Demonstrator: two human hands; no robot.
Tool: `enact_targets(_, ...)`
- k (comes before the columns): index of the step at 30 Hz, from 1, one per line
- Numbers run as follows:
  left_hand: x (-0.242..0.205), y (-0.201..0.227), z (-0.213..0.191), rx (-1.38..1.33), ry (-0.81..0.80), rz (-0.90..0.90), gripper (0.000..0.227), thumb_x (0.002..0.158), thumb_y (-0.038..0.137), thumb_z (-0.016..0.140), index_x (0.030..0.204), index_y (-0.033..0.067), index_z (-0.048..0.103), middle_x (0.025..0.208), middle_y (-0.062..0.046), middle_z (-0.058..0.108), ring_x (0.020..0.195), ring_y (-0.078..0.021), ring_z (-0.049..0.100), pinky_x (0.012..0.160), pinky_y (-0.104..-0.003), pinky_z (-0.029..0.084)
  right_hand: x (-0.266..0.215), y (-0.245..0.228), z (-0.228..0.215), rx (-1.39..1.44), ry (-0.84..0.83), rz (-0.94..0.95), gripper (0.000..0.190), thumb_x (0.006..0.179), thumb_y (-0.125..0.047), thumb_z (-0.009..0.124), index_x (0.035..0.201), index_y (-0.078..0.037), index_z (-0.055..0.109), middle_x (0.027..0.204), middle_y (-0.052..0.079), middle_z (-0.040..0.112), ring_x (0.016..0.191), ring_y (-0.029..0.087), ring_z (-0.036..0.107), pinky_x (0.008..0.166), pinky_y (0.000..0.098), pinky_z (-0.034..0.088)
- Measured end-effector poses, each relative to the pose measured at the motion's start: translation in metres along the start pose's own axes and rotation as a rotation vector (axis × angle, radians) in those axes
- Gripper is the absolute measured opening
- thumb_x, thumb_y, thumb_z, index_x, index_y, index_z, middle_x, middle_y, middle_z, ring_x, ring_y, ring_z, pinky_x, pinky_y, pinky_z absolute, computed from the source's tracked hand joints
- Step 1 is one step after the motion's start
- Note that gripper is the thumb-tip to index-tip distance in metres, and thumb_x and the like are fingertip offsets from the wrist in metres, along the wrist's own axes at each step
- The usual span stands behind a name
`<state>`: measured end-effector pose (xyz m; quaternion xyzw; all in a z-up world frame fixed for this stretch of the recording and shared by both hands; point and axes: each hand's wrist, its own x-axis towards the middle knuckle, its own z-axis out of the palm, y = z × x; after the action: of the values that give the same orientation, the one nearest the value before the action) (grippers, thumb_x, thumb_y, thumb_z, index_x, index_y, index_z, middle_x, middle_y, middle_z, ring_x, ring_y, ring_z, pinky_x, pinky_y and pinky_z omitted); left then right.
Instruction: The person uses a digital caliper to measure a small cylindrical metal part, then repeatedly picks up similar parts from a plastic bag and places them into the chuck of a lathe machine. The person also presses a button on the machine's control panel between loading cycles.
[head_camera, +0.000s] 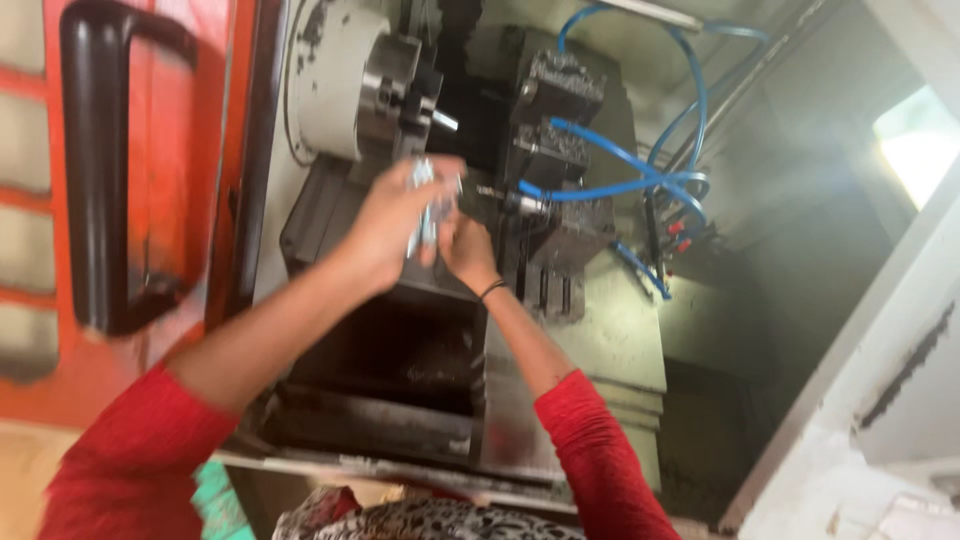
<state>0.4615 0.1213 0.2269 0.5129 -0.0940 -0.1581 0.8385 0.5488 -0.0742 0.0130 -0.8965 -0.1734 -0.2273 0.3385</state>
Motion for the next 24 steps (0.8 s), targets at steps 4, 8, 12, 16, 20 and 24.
enact_targets(4, -0.021, -0.018, 0.003, 0.115, -0.092, -0.116, 0.031, 0.094, 0.019, 0.066, 0.123, 0.0086, 0.069, 0.072, -0.003, 0.064, 0.054, -0.0086, 0.062, 0.033, -0.023, 0.041, 0.052, 0.063, 0.07, 0.299, 0.241, 0.42, 0.018, 0.098, -0.011, 0.068, 0.115, -0.005, 0.067, 0.084, 0.007, 0.071, 0.07, 0.019, 0.069, 0.063, 0.0399, 0.06)
enact_targets(8, -0.029, -0.012, 0.008, 0.049, -0.137, -0.231, 0.032, 0.094, 0.02, 0.066, 0.124, 0.0076, 0.068, 0.073, -0.002, 0.063, 0.055, -0.008, 0.062, 0.034, -0.022, 0.042, 0.115, 0.115, 0.11, 0.885, 0.529, 0.772, 0.031, 0.098, -0.012, 0.065, 0.127, -0.004, 0.059, 0.086, 0.01, 0.063, 0.073, 0.024, 0.064, 0.068, 0.0448, 0.061)
enact_targets(12, -0.032, -0.007, 0.011, -0.017, -0.113, -0.297, 0.033, 0.093, 0.021, 0.066, 0.123, 0.0079, 0.068, 0.075, -0.003, 0.064, 0.055, -0.0094, 0.064, 0.034, -0.023, 0.043, 0.161, 0.147, 0.114, 1.56, 0.772, 0.789, 0.03, 0.099, -0.012, 0.059, 0.128, -0.004, 0.055, 0.099, 0.012, 0.06, 0.093, 0.028, 0.066, 0.089, 0.0435, 0.061)
enact_targets(16, -0.032, -0.005, 0.009, 0.004, -0.096, -0.348, 0.034, 0.093, 0.023, 0.067, 0.124, 0.0082, 0.069, 0.073, -0.007, 0.063, 0.051, -0.0112, 0.062, 0.032, -0.023, 0.041, 0.184, 0.15, 0.107, 1.78, 0.721, 0.631, 0.032, 0.103, -0.012, 0.055, 0.133, -0.002, 0.053, 0.11, 0.011, 0.063, 0.104, 0.025, 0.066, 0.098, 0.0399, 0.06)
enact_targets(20, -0.032, -0.006, 0.008, -0.052, -0.111, -0.323, 0.035, 0.094, 0.021, 0.067, 0.126, 0.0065, 0.068, 0.077, -0.005, 0.064, 0.056, -0.0089, 0.064, 0.035, -0.023, 0.044, 0.178, 0.135, 0.092, 1.716, 0.768, 0.527, 0.033, 0.104, -0.012, 0.055, 0.134, 0.002, 0.051, 0.109, 0.014, 0.061, 0.106, 0.028, 0.066, 0.098, 0.0421, 0.061)
enact_targets(24, -0.035, -0.006, 0.009, -0.081, -0.13, -0.342, 0.036, 0.093, 0.02, 0.067, 0.126, 0.0065, 0.067, 0.075, -0.005, 0.064, 0.054, -0.0083, 0.064, 0.035, -0.022, 0.043, 0.161, 0.104, 0.087, 1.393, 0.758, 0.582, 0.032, 0.1, -0.013, 0.059, 0.131, -0.006, 0.058, 0.103, 0.012, 0.064, 0.097, 0.022, 0.065, 0.084, 0.0436, 0.064)
